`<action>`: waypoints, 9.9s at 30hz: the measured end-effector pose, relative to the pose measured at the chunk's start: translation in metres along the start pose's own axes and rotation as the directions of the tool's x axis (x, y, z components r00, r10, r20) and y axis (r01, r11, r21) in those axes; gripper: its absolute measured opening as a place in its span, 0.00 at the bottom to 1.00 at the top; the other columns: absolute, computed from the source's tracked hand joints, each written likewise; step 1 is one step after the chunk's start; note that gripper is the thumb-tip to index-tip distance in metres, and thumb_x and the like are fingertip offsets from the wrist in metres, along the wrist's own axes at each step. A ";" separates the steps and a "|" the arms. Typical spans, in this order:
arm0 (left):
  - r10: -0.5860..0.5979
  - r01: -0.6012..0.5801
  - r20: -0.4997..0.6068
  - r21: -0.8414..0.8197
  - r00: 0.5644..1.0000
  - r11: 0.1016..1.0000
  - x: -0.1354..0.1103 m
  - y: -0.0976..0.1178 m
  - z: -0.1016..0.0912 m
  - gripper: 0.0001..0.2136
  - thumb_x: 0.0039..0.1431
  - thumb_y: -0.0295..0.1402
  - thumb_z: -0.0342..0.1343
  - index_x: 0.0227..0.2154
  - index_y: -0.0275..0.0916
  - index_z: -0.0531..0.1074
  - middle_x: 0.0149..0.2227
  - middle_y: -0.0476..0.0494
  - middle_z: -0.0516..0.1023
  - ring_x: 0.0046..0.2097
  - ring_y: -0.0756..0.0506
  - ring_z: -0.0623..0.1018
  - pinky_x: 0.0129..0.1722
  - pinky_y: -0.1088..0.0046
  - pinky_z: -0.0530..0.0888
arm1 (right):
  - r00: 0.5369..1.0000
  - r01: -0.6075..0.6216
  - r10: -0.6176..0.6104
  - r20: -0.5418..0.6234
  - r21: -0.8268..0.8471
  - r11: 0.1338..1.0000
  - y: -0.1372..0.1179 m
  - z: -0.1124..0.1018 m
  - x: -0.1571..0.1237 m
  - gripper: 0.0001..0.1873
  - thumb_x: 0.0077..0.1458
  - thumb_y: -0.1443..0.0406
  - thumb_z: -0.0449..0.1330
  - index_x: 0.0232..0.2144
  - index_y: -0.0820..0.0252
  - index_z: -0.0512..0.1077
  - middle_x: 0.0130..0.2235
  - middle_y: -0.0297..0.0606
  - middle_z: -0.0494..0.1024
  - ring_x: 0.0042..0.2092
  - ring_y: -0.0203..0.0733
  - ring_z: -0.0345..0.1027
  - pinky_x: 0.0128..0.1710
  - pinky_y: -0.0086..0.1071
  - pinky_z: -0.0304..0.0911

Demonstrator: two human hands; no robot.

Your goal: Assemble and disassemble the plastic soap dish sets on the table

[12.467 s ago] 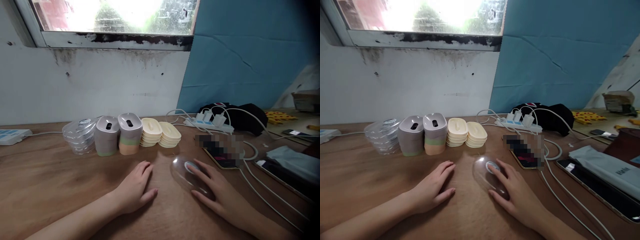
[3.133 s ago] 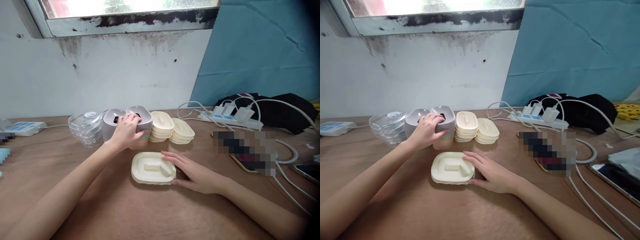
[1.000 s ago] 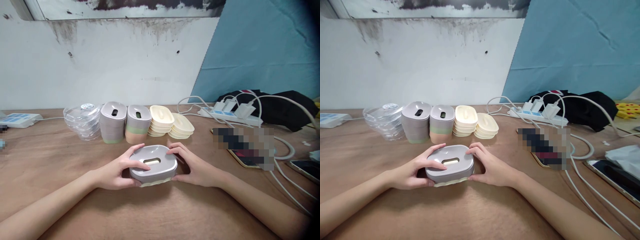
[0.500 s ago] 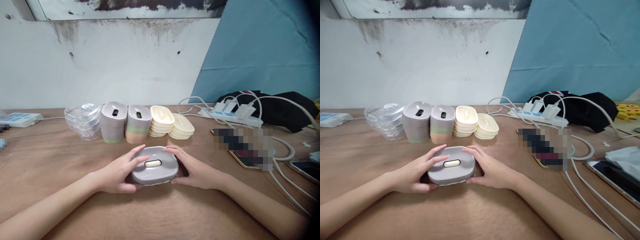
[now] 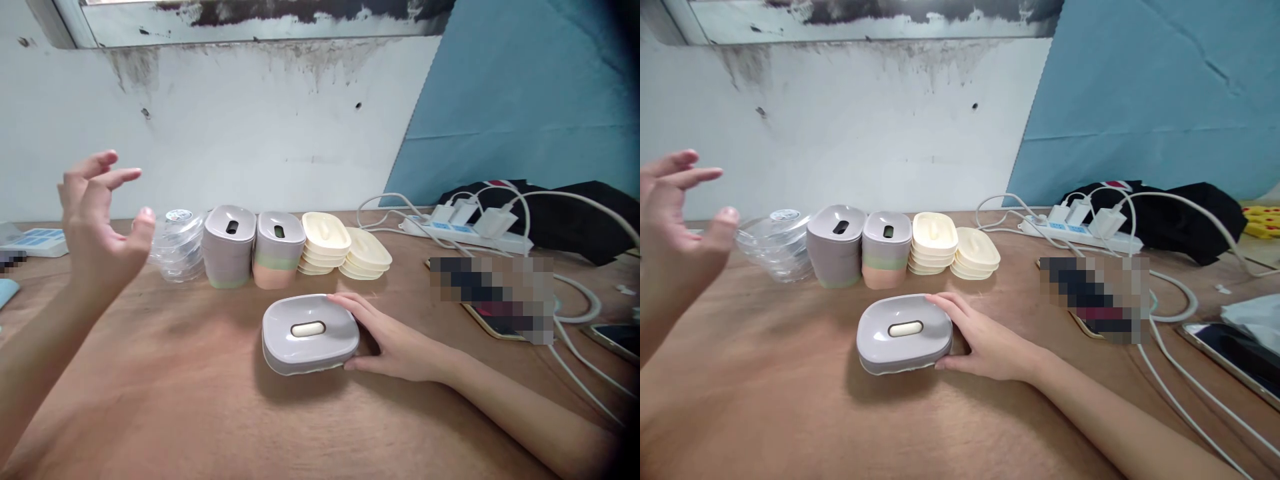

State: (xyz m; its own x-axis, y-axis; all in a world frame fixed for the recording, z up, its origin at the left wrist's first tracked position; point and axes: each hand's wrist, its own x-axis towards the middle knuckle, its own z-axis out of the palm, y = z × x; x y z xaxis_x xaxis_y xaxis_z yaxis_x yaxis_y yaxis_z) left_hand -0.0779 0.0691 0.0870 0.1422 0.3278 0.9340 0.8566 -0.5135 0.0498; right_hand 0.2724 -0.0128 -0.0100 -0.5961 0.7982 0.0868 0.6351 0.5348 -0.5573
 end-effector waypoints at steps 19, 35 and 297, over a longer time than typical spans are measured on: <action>-0.359 0.242 0.521 0.281 0.774 0.929 -0.011 -0.034 0.014 0.28 0.51 0.49 0.54 0.52 0.37 0.63 0.56 0.36 0.61 0.55 0.34 0.65 0.53 0.52 0.63 | 1.000 -0.003 0.003 0.009 -0.028 1.000 0.000 0.000 0.000 0.43 0.49 0.55 0.60 0.60 0.49 0.42 0.61 0.43 0.49 0.62 0.53 0.45 0.58 0.47 0.50; 0.188 -0.160 0.050 -0.347 0.981 0.924 -0.030 0.028 0.009 0.36 0.46 0.40 0.63 0.58 0.44 0.55 0.61 0.44 0.54 0.59 0.36 0.59 0.51 0.58 0.68 | 0.999 -0.036 0.036 -0.004 -0.035 0.999 0.001 0.001 -0.001 0.46 0.46 0.57 0.62 0.60 0.54 0.41 0.61 0.46 0.50 0.61 0.52 0.46 0.58 0.46 0.50; 0.521 0.018 0.839 -0.530 0.158 0.848 -0.089 0.085 0.024 0.37 0.58 0.49 0.46 0.62 0.31 0.42 0.64 0.31 0.37 0.64 0.38 0.40 0.61 0.55 0.46 | 0.988 0.072 -0.035 0.152 -0.242 0.968 -0.026 0.022 0.011 0.29 0.61 0.55 0.45 0.62 0.49 0.44 0.65 0.36 0.43 0.65 0.50 0.33 0.61 0.51 0.37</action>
State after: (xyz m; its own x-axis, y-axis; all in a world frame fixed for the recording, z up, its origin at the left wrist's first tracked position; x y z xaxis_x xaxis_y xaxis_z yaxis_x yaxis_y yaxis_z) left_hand -0.0060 0.0152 -0.0005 0.8849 0.4492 -0.1231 0.4657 -0.8498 0.2469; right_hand 0.2391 -0.0239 -0.0126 -0.6857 0.7276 -0.0203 0.6908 0.6418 -0.3329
